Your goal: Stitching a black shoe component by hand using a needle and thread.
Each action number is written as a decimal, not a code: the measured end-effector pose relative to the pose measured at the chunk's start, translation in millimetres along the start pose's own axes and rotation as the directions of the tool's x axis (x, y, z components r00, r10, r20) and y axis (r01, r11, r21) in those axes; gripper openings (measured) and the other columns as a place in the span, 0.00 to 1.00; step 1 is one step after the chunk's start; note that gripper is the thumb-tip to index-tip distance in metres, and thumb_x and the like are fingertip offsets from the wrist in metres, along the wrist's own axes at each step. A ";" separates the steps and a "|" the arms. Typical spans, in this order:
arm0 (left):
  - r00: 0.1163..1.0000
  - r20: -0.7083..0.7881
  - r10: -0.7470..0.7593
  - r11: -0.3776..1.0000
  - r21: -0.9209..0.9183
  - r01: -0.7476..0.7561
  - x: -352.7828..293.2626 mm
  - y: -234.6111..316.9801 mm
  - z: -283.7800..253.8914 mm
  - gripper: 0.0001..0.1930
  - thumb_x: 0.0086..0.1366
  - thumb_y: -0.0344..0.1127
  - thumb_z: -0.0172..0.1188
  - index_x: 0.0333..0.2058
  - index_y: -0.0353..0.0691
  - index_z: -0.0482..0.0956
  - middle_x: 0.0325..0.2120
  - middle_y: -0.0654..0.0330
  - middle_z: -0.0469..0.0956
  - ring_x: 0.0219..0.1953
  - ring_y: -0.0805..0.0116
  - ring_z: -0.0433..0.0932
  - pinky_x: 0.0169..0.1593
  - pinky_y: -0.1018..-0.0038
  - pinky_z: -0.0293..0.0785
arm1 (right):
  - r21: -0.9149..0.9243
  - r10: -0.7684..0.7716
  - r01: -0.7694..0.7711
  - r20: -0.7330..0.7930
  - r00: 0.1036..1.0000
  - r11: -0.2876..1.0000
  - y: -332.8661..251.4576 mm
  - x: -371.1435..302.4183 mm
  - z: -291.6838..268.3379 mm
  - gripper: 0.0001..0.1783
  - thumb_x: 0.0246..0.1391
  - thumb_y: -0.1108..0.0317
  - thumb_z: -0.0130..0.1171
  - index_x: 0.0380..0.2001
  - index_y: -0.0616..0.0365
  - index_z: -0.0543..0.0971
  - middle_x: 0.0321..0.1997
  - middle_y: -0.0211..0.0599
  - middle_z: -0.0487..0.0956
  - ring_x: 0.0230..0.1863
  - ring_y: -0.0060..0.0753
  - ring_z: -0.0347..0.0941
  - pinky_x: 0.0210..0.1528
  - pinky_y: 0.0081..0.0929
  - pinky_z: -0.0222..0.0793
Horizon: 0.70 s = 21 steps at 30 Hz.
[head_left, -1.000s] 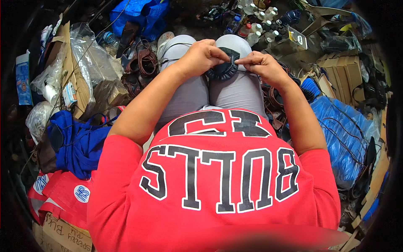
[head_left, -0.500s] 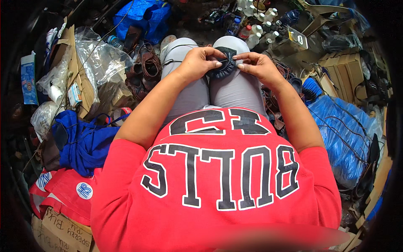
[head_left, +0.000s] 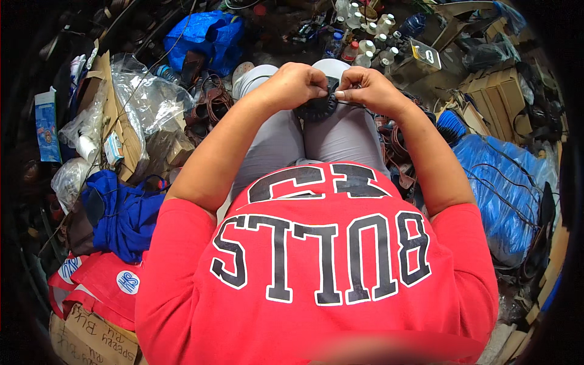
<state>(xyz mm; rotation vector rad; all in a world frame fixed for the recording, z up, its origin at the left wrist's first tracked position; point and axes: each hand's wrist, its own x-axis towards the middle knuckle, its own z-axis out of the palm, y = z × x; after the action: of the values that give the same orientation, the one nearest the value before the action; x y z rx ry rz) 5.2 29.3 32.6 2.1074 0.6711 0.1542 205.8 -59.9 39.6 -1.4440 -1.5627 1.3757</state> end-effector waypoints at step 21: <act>0.951 0.053 0.304 0.894 0.328 -0.305 -4.7 6.0 4.9 0.07 0.57 0.30 0.54 0.34 0.36 0.74 0.27 0.48 0.76 0.32 0.48 0.74 0.36 0.63 0.69 | -0.473 -0.175 -0.058 -0.433 0.884 0.879 13.8 -20.1 -42.1 0.11 0.49 0.60 0.58 0.30 0.56 0.78 0.34 0.38 0.72 0.38 0.33 0.69 0.41 0.26 0.63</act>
<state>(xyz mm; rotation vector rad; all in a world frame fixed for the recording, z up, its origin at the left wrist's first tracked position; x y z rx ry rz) 5.3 20.5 35.0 2.5343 0.3776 0.2262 253.5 -68.8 42.9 -1.8243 -1.6539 0.5399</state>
